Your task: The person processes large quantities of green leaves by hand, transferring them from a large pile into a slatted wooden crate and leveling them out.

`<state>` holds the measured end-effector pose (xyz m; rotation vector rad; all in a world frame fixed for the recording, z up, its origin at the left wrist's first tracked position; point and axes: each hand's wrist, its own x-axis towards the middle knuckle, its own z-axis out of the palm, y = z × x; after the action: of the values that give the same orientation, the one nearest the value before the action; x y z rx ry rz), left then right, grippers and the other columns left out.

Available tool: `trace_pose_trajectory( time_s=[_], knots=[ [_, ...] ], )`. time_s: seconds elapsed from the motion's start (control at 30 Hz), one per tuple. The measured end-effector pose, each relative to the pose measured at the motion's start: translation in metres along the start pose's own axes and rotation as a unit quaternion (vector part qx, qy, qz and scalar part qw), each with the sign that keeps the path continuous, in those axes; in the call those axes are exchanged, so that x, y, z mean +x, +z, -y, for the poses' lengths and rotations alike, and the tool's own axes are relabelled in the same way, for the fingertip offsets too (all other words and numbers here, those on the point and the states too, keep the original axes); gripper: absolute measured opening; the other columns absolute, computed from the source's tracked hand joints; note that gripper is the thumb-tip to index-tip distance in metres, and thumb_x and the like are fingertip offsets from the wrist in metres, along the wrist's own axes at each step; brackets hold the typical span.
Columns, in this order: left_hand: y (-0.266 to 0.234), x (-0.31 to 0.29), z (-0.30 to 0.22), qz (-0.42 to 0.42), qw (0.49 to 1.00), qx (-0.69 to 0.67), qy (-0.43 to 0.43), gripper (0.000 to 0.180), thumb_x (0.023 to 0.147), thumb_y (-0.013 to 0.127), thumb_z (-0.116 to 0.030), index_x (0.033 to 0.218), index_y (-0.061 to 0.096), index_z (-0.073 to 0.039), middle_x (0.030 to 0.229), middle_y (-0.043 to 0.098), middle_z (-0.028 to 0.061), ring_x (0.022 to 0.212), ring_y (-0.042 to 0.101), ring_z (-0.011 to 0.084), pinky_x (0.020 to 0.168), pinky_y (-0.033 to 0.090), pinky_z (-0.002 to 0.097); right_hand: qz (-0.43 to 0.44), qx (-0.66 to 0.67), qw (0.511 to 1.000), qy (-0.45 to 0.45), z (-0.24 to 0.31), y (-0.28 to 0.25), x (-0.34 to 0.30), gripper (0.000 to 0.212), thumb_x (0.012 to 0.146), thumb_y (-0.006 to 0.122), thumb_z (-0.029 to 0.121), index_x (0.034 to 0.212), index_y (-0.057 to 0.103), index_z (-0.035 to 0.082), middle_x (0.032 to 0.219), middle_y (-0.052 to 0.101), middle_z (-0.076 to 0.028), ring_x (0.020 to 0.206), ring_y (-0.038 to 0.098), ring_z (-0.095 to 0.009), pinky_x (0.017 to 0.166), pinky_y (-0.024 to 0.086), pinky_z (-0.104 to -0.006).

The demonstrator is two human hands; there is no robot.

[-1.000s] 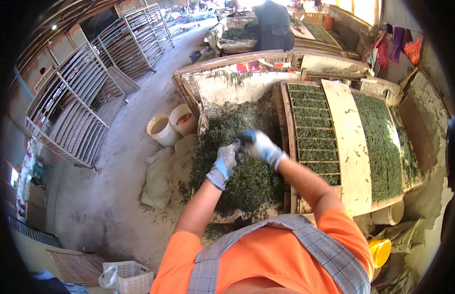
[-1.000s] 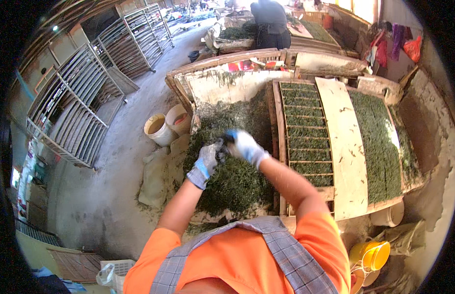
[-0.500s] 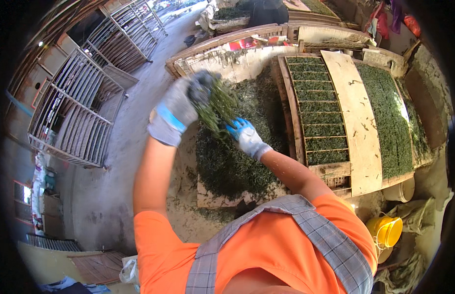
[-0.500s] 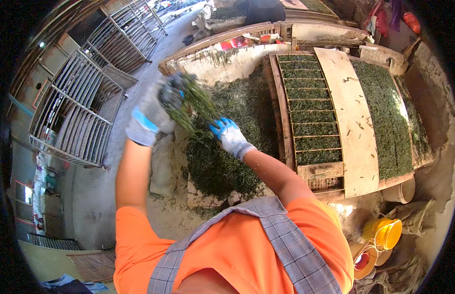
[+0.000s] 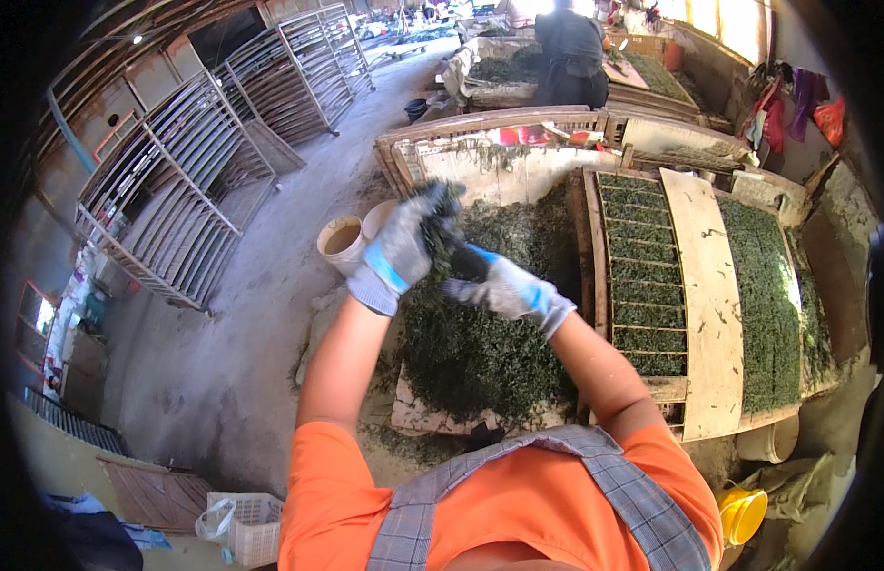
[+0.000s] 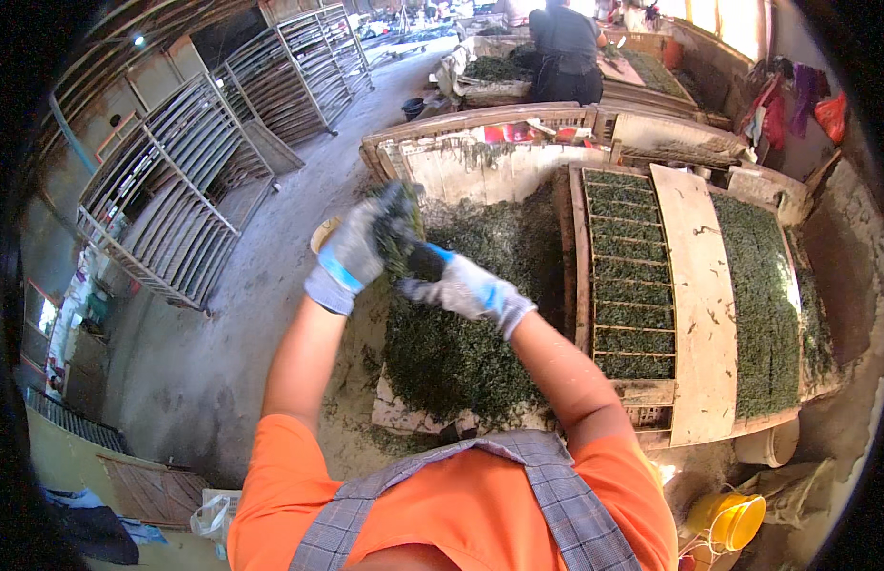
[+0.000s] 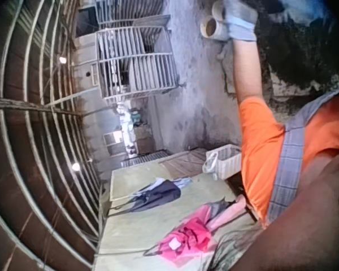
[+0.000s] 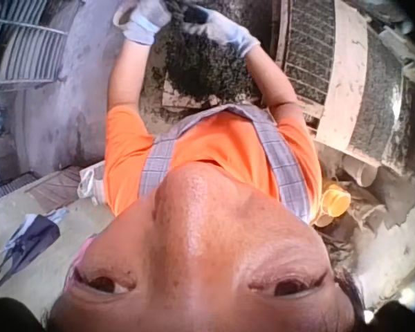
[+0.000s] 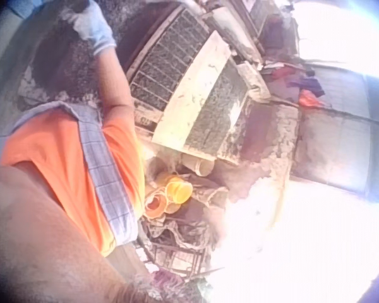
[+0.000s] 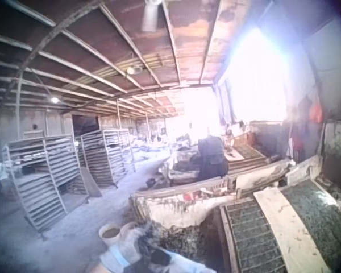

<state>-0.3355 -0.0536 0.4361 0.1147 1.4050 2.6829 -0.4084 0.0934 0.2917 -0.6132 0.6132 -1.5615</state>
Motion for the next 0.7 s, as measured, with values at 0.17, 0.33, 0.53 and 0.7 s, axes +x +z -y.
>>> trace_pose_trajectory(
  time_s=[0.17,0.33,0.53,0.7],
  knots=[
    [-0.059,-0.01,0.036,-0.009,0.999,0.031,-0.016,0.035,0.097,0.057,-0.026,0.126,0.054,-0.008,0.091,0.062,-0.001,0.069,0.055,0.008,0.061,0.048,0.0248,-0.204,-0.538,0.809,-0.123,-0.113,-0.017,-0.029,0.034,0.091,0.058,0.027,0.115,0.059,0.004,0.099,0.066,-0.012,0.085,0.065,-0.02,0.075,0.056,-0.0312],
    [-0.1,-0.039,0.063,-0.014,0.988,0.147,-0.051,0.045,0.093,0.063,-0.035,0.129,0.055,-0.008,0.103,0.069,0.0125,0.077,0.063,0.0155,0.062,0.052,0.0288,-0.29,-0.736,0.608,0.061,-0.065,0.052,-0.062,0.016,0.084,0.064,0.023,0.095,0.072,0.016,0.074,0.07,-0.005,0.07,0.068,-0.022,0.068,0.056,-0.0346],
    [-0.122,-0.049,0.119,0.14,0.775,0.593,0.169,0.054,0.093,0.056,-0.017,0.143,0.04,-0.008,0.112,0.064,0.0068,0.087,0.064,0.0166,0.073,0.053,0.0304,-0.366,-0.845,0.387,-0.048,0.019,0.048,-0.028,0.034,0.076,0.067,0.024,0.11,0.069,0.021,0.086,0.069,-0.013,0.082,0.065,-0.032,0.075,0.053,-0.0423],
    [-0.05,-0.068,0.088,-0.075,0.992,0.041,-0.091,0.029,0.095,0.054,-0.016,0.121,0.063,-0.008,0.094,0.068,0.0039,0.07,0.058,0.008,0.053,0.046,0.0244,-0.366,-0.759,0.521,0.133,-0.084,-0.067,-0.096,0.025,0.073,0.065,0.022,0.094,0.068,0.011,0.083,0.069,-0.015,0.079,0.068,-0.034,0.072,0.055,-0.0448]
  ],
)
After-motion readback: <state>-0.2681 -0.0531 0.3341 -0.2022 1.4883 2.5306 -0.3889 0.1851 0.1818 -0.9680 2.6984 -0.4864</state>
